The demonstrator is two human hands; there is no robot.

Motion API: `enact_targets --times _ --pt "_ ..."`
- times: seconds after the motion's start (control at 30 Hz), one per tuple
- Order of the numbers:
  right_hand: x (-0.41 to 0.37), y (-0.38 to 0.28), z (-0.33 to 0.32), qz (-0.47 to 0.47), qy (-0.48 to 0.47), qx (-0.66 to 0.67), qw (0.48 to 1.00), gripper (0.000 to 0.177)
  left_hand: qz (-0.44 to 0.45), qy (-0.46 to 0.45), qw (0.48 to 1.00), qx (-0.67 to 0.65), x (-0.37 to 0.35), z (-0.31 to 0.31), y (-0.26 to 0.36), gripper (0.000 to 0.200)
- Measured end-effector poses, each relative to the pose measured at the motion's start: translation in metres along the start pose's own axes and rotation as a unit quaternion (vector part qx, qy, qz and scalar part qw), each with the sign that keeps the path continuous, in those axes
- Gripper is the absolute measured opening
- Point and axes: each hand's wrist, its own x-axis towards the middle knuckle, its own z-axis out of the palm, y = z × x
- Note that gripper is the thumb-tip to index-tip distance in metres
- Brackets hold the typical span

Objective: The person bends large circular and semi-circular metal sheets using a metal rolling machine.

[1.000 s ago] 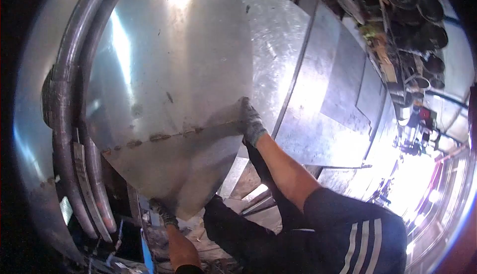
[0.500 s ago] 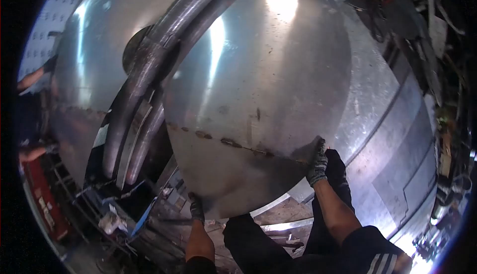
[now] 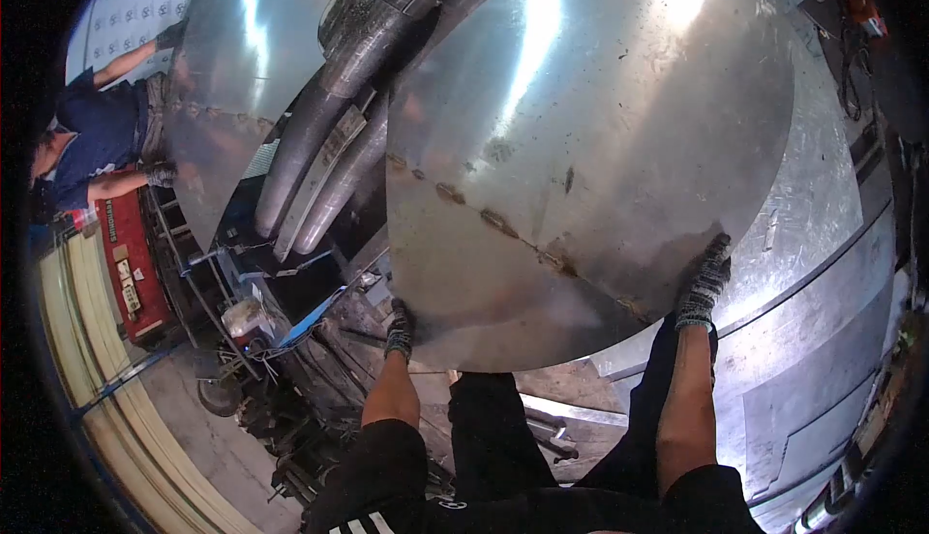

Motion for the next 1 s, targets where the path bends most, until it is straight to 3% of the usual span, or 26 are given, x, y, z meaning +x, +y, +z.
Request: enact_targets --times 0.1,0.17,0.2,0.23,0.3,0.37,0.4,0.43,0.47,0.5,0.53,0.57,0.63,0.73,0.83,0.93,1.0 --pt "0.000 -0.034 -0.037 0.076 -0.056 0.095 0.991 0.043 0.050 -0.001 0.997 -0.058 0.001 0.007 -0.008 0.094" --pt "0.014 -0.042 -0.047 0.023 -0.121 -0.048 0.991 0.044 0.071 -0.007 0.994 -0.081 0.002 0.010 -0.003 0.094" --pt "0.014 -0.036 -0.040 0.025 -0.122 -0.049 0.991 0.044 0.074 -0.011 0.993 -0.087 0.000 0.009 -0.004 0.094" --pt "0.007 -0.034 -0.030 0.083 -0.073 0.106 0.988 0.042 0.073 -0.012 0.993 -0.087 -0.001 0.007 -0.005 0.094" --pt "0.008 -0.032 -0.020 0.138 -0.020 0.262 0.955 0.041 0.079 -0.014 0.992 -0.093 -0.004 0.006 -0.002 0.095" --pt "0.008 -0.032 -0.026 0.041 -0.005 0.005 0.999 0.046 0.117 -0.039 0.986 -0.113 -0.007 0.006 -0.004 0.095" --pt "0.014 -0.041 -0.034 0.038 -0.010 0.004 0.999 0.046 0.153 -0.068 0.978 -0.128 -0.011 0.004 -0.004 0.095" --pt "0.019 -0.054 -0.044 0.099 -0.009 0.123 0.987 0.050 0.177 -0.101 0.972 -0.120 -0.019 -0.001 0.000 0.095" --pt "0.019 -0.051 -0.042 0.142 -0.026 0.180 0.973 0.054 0.115 -0.080 0.988 -0.062 -0.033 -0.004 0.006 0.095" --pt "0.019 -0.048 -0.039 0.187 -0.038 0.234 0.953 0.057 -0.069 0.026 0.997 0.038 -0.039 -0.001 0.017 0.097" --pt "0.019 -0.045 -0.036 0.232 -0.045 0.284 0.929 0.061 -0.073 0.027 0.996 0.037 -0.021 0.002 -0.001 0.097" --pt "0.022 -0.056 -0.048 0.227 -0.076 0.267 0.934 0.042 0.078 0.023 0.996 -0.046 0.017 0.010 -0.031 0.099" --pt "0.023 -0.059 -0.053 0.221 -0.105 0.249 0.937 0.040 0.228 0.017 0.965 -0.128 0.020 0.011 -0.033 0.100" --pt "0.018 -0.059 -0.053 0.187 -0.019 0.232 0.954 0.062 0.148 -0.017 0.980 -0.133 0.012 0.008 -0.028 0.099" --pt "0.029 -0.062 -0.055 0.162 -0.052 0.131 0.977 0.062 0.102 -0.011 0.988 -0.115 0.000 0.010 -0.018 0.098" --pt "0.034 -0.069 -0.056 0.158 0.008 0.280 0.947 0.061 0.102 -0.015 0.988 -0.113 0.003 0.018 -0.025 0.097" --pt "0.043 -0.096 -0.081 0.321 -0.030 0.363 0.874 0.061 0.166 -0.030 0.977 -0.131 0.023 0.023 -0.048 0.097"
